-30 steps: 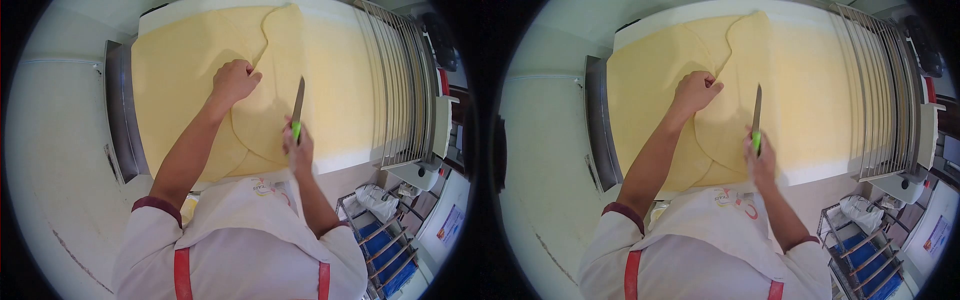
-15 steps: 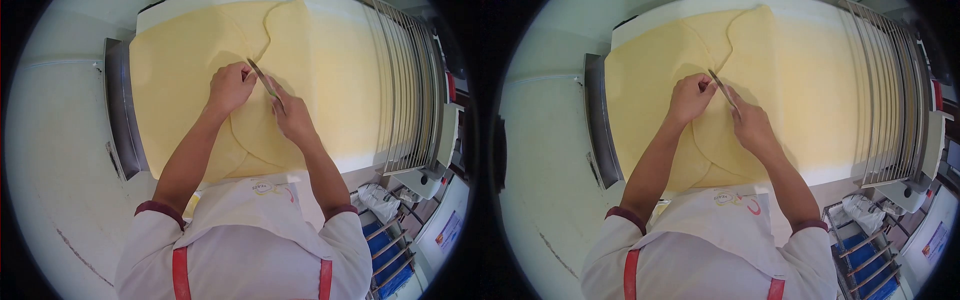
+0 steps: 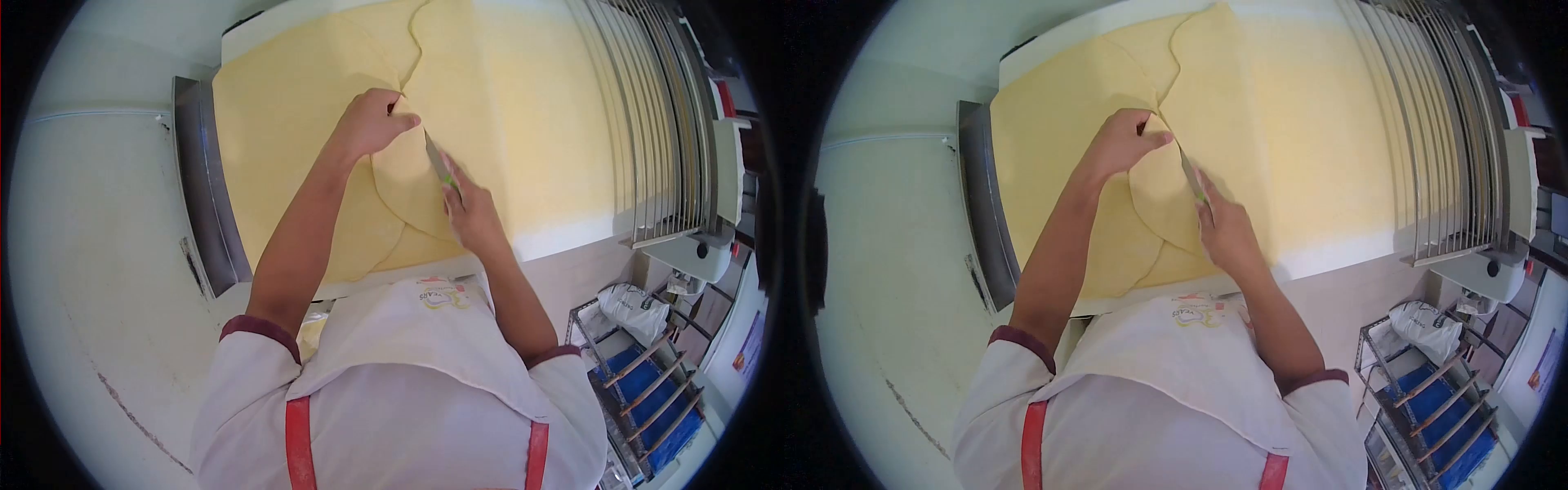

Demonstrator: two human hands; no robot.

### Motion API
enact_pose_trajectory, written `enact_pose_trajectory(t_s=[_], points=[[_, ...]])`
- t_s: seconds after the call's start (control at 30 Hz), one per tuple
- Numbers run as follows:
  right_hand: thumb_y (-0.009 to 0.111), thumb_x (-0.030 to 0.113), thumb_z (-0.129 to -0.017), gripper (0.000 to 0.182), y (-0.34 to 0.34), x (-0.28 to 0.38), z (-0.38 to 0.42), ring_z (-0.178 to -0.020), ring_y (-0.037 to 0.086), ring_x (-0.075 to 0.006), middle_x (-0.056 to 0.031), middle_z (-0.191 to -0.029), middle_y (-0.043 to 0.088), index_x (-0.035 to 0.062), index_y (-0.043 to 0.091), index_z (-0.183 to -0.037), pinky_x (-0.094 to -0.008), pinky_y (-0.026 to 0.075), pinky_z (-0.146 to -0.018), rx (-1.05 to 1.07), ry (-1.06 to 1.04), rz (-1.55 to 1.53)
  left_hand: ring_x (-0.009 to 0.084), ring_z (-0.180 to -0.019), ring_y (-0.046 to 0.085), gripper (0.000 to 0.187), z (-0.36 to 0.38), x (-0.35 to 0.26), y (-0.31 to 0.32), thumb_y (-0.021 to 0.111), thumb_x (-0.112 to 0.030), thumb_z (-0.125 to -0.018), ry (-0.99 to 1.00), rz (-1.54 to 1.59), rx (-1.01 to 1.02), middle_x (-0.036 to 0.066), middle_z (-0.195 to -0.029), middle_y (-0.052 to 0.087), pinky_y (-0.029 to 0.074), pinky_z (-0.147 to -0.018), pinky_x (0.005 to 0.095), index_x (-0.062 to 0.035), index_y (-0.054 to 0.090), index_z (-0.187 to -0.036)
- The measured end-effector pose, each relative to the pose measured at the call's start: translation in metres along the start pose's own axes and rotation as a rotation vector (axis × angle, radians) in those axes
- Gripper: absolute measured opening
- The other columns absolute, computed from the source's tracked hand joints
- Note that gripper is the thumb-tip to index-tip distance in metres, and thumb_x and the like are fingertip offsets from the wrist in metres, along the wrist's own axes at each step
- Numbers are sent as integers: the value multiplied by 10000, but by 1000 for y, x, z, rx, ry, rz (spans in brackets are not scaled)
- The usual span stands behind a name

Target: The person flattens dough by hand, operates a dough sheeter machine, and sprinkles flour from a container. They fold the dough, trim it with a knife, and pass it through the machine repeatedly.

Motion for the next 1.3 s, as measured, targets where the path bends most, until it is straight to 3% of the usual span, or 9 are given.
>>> enact_pose_trajectory(t_s=[0.17, 0.27, 0.43, 0.87, 0.97, 1.07, 1.17, 1.27, 1.3], points=[[433, 86, -950, 515, 23, -4, 30, -597, 600, -252, -175, -703, 609, 68, 328, -1454, -372, 497, -663, -26, 98, -219, 111, -570, 409, 230, 18, 11, 12, 672, -218, -870, 198, 285, -68, 0, -621, 469, 360, -544, 291, -30, 624, -994], [406, 66, -967, 534, 45, -3, 64, -449, 425, -98, -47, -658, 500, 125, 295, -1486, -264, 417, -458, -50, 64, -258, 46, -575, 360, 166, 21, 13, 4, 642, -174, -911, 269, 255, -186, -55, -647, 454, 323, -519, 240, -19, 609, -961], [388, 62, -967, 545, 57, -3, 84, -440, 436, -94, -44, -658, 492, 124, 267, -1495, -260, 420, -445, -20, 181, -375, 138, -570, 449, 220, 40, 8, -4, 661, -204, -881, 276, 405, -273, 26, -626, 530, 400, -553, 314, 0, 615, -951], [383, 51, -948, 542, 66, -11, 137, -468, 458, -105, -56, -638, 502, 115, 304, -1481, -268, 443, -482, 106, 139, -221, 57, -664, 477, 161, 109, 29, -33, 659, -138, -890, 285, 676, -429, -13, -737, 556, 407, -611, 226, 3, 602, -943], [452, 46, -917, 573, 53, -9, 149, -633, 592, -251, -148, -679, 588, 70, 298, -1468, -367, 487, -684, 201, 134, -123, 71, -716, 516, 187, 146, 59, -47, 661, -152, -895, 329, 845, -567, -3, -792, 574, 431, -672, 215, -2, 583, -975], [491, 32, -898, 557, 13, -16, 147, -686, 607, -293, -157, -748, 616, 45, 349, -1436, -371, 488, -718, 151, 202, -77, 102, -794, 587, 221, 188, 82, -59, 673, -182, -897, 345, 942, -669, 19, -818, 607, 467, -737, 228, -17, 567, -1001], [516, 26, -887, 509, -48, 10, 109, -748, 630, -302, -181, -849, 634, 35, 413, -1385, -376, 494, -762, -275, -249, 535, 125, -804, 614, 214, 205, 63, -73, 668, -181, -902, 376, 801, -704, 42, -836, 635, 486, -742, 248, -19, 564, -996], [536, 83, -915, 425, -71, 34, 70, -880, 638, -300, -194, -994, 638, 24, 468, -1330, -384, 493, -800, -351, -420, 456, 157, -798, 638, 235, 195, 26, -76, 675, -207, -893, 407, 601, -688, 85, -863, 673, 501, -738, 262, -17, 568, -981], [548, 121, -925, 426, -56, 16, 39, -919, 634, -277, -185, -1021, 633, 20, 462, -1329, -372, 496, -805, -48, -137, -10, 176, -800, 646, 264, 188, 9, -75, 683, -232, -888, 425, 537, -680, 97, -863, 677, 506, -738, 269, -12, 565, -977]])
Point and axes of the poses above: each hand's wrist, its own z-axis away from the middle knuckle, its own y-axis out of the palm, x = y × z, the point moved 9 cm from there along -z, towards the middle knuckle
